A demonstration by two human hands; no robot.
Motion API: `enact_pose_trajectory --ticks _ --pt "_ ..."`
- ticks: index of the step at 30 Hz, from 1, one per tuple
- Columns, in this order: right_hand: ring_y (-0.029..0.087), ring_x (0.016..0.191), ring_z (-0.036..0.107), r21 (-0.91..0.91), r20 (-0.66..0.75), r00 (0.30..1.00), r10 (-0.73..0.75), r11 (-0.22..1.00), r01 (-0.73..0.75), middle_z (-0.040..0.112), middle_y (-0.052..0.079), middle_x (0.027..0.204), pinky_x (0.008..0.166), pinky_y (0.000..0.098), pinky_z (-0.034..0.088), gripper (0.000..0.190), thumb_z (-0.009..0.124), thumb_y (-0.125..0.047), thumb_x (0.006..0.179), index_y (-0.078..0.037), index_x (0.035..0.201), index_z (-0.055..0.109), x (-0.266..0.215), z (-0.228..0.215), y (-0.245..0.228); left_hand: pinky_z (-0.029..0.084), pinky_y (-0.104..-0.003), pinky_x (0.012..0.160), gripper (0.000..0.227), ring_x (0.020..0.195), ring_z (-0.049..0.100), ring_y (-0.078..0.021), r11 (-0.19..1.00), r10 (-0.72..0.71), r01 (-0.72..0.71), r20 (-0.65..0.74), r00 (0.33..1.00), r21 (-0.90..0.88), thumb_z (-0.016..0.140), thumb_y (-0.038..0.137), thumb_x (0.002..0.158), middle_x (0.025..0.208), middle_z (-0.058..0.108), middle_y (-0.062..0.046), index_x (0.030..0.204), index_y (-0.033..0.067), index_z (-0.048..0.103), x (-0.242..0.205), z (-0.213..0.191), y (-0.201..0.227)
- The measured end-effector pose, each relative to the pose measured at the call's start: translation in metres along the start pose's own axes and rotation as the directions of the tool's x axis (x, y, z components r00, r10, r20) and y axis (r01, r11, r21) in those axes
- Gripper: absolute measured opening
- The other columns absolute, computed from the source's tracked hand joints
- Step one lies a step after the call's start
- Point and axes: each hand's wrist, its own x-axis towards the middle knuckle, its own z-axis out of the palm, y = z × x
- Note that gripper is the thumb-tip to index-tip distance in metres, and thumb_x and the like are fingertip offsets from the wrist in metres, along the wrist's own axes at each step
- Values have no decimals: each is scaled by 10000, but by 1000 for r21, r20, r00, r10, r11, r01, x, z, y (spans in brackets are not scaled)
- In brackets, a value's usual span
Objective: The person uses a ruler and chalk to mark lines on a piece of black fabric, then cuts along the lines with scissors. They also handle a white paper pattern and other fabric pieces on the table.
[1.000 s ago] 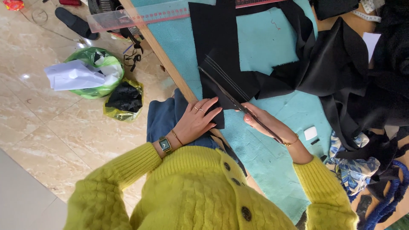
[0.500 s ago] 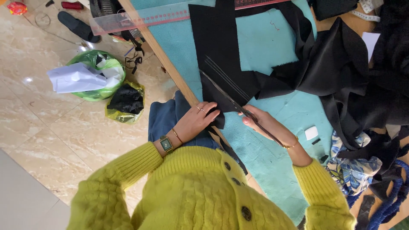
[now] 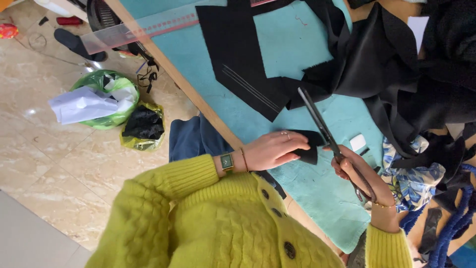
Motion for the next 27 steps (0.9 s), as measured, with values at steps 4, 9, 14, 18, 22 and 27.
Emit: enact_pose_trajectory --ticks 4,9,14,18,22,27 --pt "57 613 475 2 90 996 28 1000 -28 461 -29 812 561 240 432 823 530 -602 934 0 1487 438 3 -17 50 424 -632 1109 442 1344 526 -422 936 30 -72 125 992 346 733 197 921 1488 497 -178 1329 102 592 -19 11 -39" --pt "65 676 476 5 152 984 98 995 -100 468 -25 882 618 248 414 888 540 -602 947 44 1529 361 0 -18 37 83 -734 1185 713 1572 172 -384 749 -67 20 46 997 662 814 342 837 1688 239 -186 1465 158 531 -46 -37 -41" --pt "102 731 533 -41 163 981 102 995 -96 512 -2 926 678 283 420 880 504 -590 962 9 1582 329 14 -19 25 86 -731 1186 640 1580 169 -341 715 -88 51 17 996 697 662 448 953 1698 227 -159 1507 170 500 -49 -32 -46" --pt "142 790 534 -118 193 978 76 992 -54 539 44 971 739 316 419 906 463 -624 944 -52 1625 292 35 -7 -15 88 -745 1180 615 1578 181 -336 716 -52 27 15 999 697 576 500 992 1702 226 -134 1515 185 500 -48 -31 -51" --pt "144 839 531 -179 203 976 74 983 -38 583 84 1016 779 324 417 919 442 -645 938 -53 1622 286 60 -18 1 39 -754 1170 552 1584 168 -313 739 -8 7 -1 1000 674 512 495 1029 1710 221 -97 1532 268 491 -49 -34 -53" --pt "214 869 566 -96 220 970 98 992 -79 536 106 980 851 353 409 956 487 -652 908 -73 1643 292 72 -24 -1 11 -731 1178 602 1580 188 -305 685 -19 52 -53 998 727 492 587 1015 1696 272 -95 1478 207 547 -50 -44 -50"
